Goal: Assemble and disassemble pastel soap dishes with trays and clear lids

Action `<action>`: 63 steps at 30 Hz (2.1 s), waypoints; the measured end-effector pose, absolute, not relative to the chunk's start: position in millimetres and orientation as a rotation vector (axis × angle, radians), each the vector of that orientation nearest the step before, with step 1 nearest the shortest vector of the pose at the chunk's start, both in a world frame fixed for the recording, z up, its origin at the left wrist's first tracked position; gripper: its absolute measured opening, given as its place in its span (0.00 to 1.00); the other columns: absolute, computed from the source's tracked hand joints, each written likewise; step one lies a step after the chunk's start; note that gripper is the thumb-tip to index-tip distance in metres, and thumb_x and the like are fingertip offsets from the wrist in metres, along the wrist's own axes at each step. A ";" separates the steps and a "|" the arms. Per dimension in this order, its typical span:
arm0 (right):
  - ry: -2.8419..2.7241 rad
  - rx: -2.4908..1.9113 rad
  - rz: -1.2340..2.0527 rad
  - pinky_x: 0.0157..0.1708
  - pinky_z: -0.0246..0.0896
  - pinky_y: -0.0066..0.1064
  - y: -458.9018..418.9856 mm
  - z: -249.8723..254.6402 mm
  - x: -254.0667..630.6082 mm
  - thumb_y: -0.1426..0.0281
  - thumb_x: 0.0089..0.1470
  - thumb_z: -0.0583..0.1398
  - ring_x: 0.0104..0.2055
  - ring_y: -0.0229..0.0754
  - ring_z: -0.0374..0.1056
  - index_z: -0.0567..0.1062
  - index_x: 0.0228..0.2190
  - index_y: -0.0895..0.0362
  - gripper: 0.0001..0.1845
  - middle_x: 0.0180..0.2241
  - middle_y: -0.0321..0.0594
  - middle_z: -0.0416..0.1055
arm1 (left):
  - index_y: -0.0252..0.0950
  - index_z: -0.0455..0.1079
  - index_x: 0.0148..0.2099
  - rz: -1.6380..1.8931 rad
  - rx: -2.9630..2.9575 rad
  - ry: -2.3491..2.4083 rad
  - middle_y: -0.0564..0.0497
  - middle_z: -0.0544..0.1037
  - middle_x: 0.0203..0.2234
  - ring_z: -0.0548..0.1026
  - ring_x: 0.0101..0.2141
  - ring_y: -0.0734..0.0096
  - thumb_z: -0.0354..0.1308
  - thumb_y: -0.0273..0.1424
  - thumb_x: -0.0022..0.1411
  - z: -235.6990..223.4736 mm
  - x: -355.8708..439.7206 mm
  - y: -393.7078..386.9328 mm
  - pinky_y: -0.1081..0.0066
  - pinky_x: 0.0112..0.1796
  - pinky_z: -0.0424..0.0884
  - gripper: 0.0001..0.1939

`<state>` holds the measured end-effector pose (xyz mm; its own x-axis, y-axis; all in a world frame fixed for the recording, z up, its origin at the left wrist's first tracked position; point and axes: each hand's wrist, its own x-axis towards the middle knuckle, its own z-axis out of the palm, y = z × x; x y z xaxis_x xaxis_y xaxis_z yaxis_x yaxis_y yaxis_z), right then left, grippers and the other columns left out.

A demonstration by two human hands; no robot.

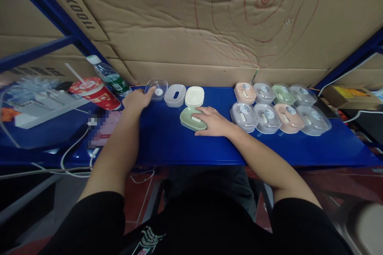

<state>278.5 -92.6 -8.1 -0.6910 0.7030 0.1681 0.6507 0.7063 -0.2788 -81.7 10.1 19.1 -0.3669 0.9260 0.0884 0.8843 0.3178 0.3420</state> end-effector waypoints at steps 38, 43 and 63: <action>-1.831 -0.888 0.650 0.52 0.78 0.52 -75.1 -27.9 281.0 0.40 0.61 0.67 0.56 0.56 0.77 0.62 0.72 0.48 0.48 0.62 0.53 0.74 | 0.37 0.71 0.70 1.211 2.006 1.765 0.48 0.85 0.34 0.85 0.42 0.53 0.59 0.33 0.69 12.5 -6.3 -21.3 0.61 0.47 0.77 0.28; -2.176 -0.891 0.410 0.61 0.71 0.60 -80.5 -21.4 280.8 0.47 0.63 0.67 0.59 0.60 0.74 0.71 0.67 0.49 0.37 0.57 0.50 0.79 | 0.29 0.54 0.80 1.111 1.797 1.960 0.48 0.84 0.28 0.82 0.56 0.47 0.57 0.29 0.68 10.6 -20.3 -9.2 0.54 0.59 0.73 0.41; -2.572 -0.937 0.423 0.68 0.63 0.57 -83.9 -16.6 280.7 0.48 0.59 0.71 0.67 0.61 0.69 0.77 0.65 0.51 0.38 0.64 0.52 0.75 | 0.40 0.76 0.36 0.755 1.901 1.878 0.49 0.87 0.33 0.83 0.34 0.60 0.65 0.48 0.67 18.0 -16.9 -14.8 0.66 0.37 0.72 0.17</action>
<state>280.7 -83.9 -16.6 -0.7107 0.6624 0.2371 0.5516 0.7338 -0.3965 -16.9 -14.8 18.0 -0.0279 0.9925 0.1188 0.7984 -0.0494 0.6001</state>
